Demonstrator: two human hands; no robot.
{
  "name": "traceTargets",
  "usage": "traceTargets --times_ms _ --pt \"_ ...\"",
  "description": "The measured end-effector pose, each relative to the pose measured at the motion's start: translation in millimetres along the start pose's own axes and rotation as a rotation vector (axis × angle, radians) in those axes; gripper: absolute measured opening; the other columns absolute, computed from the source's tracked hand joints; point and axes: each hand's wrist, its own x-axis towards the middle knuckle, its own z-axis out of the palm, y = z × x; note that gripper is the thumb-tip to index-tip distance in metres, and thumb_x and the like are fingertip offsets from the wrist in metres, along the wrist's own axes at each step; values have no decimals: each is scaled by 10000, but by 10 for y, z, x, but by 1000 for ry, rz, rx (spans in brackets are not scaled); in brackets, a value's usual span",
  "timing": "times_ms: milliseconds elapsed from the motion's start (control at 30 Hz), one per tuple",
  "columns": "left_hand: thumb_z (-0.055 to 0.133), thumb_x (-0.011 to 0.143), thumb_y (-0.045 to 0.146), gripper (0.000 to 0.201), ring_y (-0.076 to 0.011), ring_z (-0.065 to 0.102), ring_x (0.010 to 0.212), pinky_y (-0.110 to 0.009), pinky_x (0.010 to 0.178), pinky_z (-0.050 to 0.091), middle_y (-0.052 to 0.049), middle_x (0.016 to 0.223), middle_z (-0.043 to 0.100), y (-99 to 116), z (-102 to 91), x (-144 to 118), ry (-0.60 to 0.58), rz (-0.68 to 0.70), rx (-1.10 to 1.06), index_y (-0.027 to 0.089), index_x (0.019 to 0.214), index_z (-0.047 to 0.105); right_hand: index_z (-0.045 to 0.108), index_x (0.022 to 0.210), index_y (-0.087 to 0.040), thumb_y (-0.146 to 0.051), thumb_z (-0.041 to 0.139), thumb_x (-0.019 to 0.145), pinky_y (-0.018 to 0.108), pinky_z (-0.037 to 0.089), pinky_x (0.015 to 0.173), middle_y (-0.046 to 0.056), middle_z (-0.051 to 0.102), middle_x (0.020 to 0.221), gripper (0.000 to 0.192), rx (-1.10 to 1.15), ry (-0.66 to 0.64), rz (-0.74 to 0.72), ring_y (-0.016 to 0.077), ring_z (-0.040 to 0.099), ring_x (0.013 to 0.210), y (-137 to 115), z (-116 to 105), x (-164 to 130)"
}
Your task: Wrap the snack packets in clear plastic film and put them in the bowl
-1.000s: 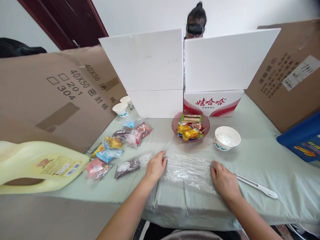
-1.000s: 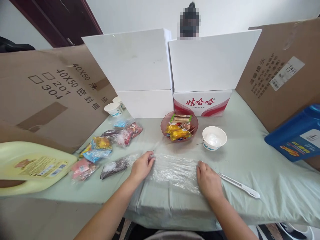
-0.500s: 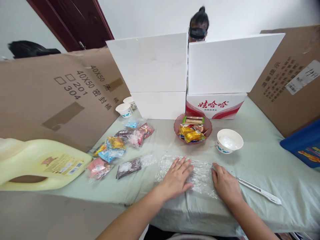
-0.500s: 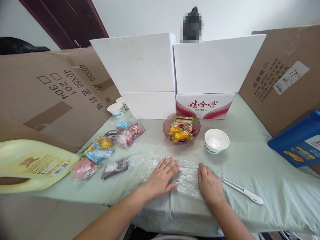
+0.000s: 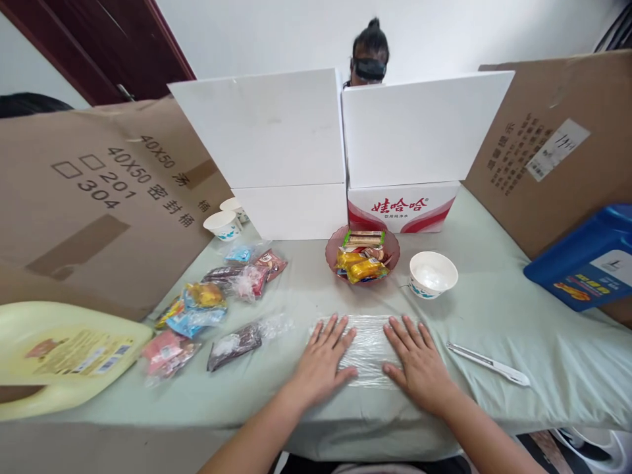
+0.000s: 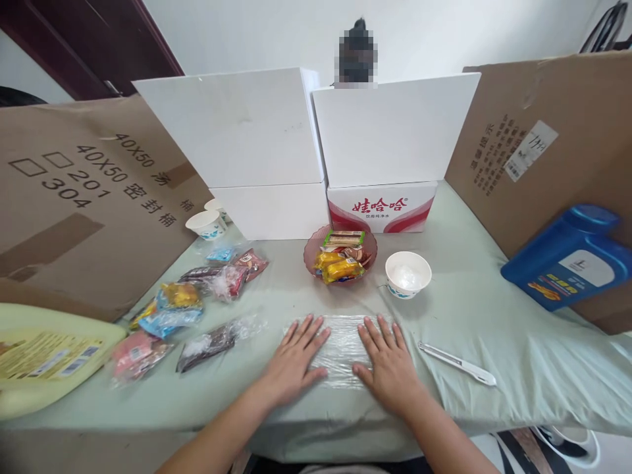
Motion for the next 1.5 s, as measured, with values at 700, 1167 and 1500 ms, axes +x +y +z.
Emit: traceTargets --times_ms 700,1167,1500 --pt "440 910 47 236 -208 614 1085 -372 949 528 -59 1016 696 -162 -302 -741 288 246 -103 168 985 629 574 1264 -215 -338 566 928 319 499 936 60 652 1217 358 164 113 -188 203 589 1140 195 -324 -968" --pt "432 909 86 182 -200 613 1020 -350 905 501 -59 965 678 -134 -340 -658 257 162 -295 195 943 574 590 1032 -250 -240 470 955 251 557 720 9 694 893 144 550 168 86 145 678 826 179 -469 -870" --pt "387 935 144 185 -182 669 701 -276 645 494 -36 849 695 -211 -279 -84 101 -174 -47 197 955 564 615 1010 -238 -372 324 985 307 538 621 30 732 950 322 247 70 398 198 715 760 287 -261 -594"
